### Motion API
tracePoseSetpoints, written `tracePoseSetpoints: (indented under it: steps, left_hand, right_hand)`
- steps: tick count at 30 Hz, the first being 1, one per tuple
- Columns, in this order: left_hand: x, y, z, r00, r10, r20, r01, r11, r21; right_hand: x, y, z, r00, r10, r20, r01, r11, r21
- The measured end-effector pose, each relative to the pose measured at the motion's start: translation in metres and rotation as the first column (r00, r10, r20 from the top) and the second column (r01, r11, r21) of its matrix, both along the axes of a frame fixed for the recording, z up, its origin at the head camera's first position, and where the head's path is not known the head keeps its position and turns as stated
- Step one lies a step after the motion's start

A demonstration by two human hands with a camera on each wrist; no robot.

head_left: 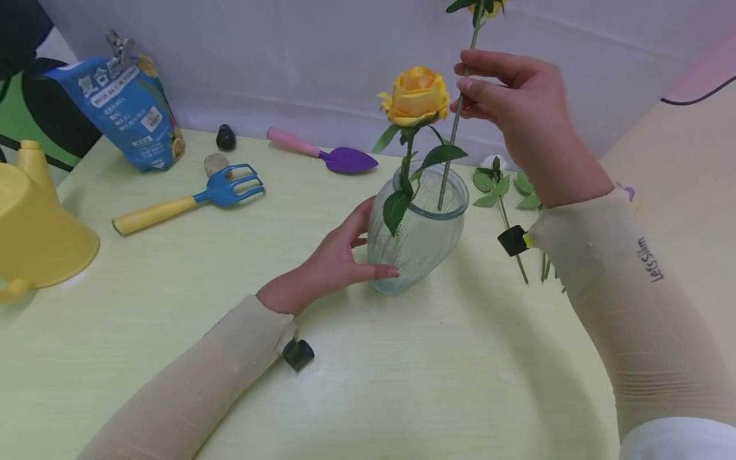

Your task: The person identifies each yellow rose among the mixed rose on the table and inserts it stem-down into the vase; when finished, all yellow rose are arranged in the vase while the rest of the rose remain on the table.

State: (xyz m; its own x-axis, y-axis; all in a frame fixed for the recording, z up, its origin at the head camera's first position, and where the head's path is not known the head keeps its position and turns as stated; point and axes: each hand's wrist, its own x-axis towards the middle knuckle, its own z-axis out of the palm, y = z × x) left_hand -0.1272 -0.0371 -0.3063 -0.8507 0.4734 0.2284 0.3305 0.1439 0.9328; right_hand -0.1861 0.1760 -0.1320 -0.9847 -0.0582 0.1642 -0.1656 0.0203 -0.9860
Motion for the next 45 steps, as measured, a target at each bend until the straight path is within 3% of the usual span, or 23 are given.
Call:
tracePoseSetpoints:
  steps: [4,7,11,17,25,35,41,45]
  left_hand:
    - [0.0,0.001,0.001,1.0,0.001,0.004,-0.001,1.0,-0.005]
    - [0.0,0.001,0.001,1.0,-0.001,0.007,0.001,1.0,-0.009]
    - [0.0,0.0,0.001,1.0,-0.003,0.001,0.003,1.0,-0.004]
    - [0.0,0.0,0.0,1.0,-0.004,-0.008,0.005,1.0,0.014]
    - [0.0,0.0,0.001,1.0,-0.005,-0.001,0.005,1.0,0.011]
    - [0.0,0.0,0.001,1.0,-0.005,0.008,0.005,1.0,0.014]
    - [0.0,-0.001,0.001,1.0,-0.008,0.005,0.008,1.0,0.01]
    - [0.0,-0.001,0.002,1.0,-0.012,0.003,0.012,1.0,0.015]
  right_hand:
    - [0.005,-0.006,-0.003,0.999,0.001,-0.036,0.001,0.999,0.04]
    - [0.012,-0.009,-0.005,0.999,0.0,-0.053,0.009,0.986,0.167]
    - [0.024,-0.015,-0.009,0.997,-0.002,-0.072,0.027,0.938,0.344]
    - [0.035,-0.018,-0.017,0.996,0.02,-0.086,0.022,0.887,0.46]
    - [0.047,-0.015,-0.022,0.988,0.117,-0.101,-0.046,0.847,0.53]
    - [0.056,-0.011,-0.022,0.978,0.203,-0.047,-0.14,0.807,0.574]
    - [0.058,-0.008,-0.017,0.964,0.265,0.005,-0.203,0.725,0.658]
    - [0.059,-0.007,-0.015,0.958,0.286,0.03,-0.23,0.7,0.676]
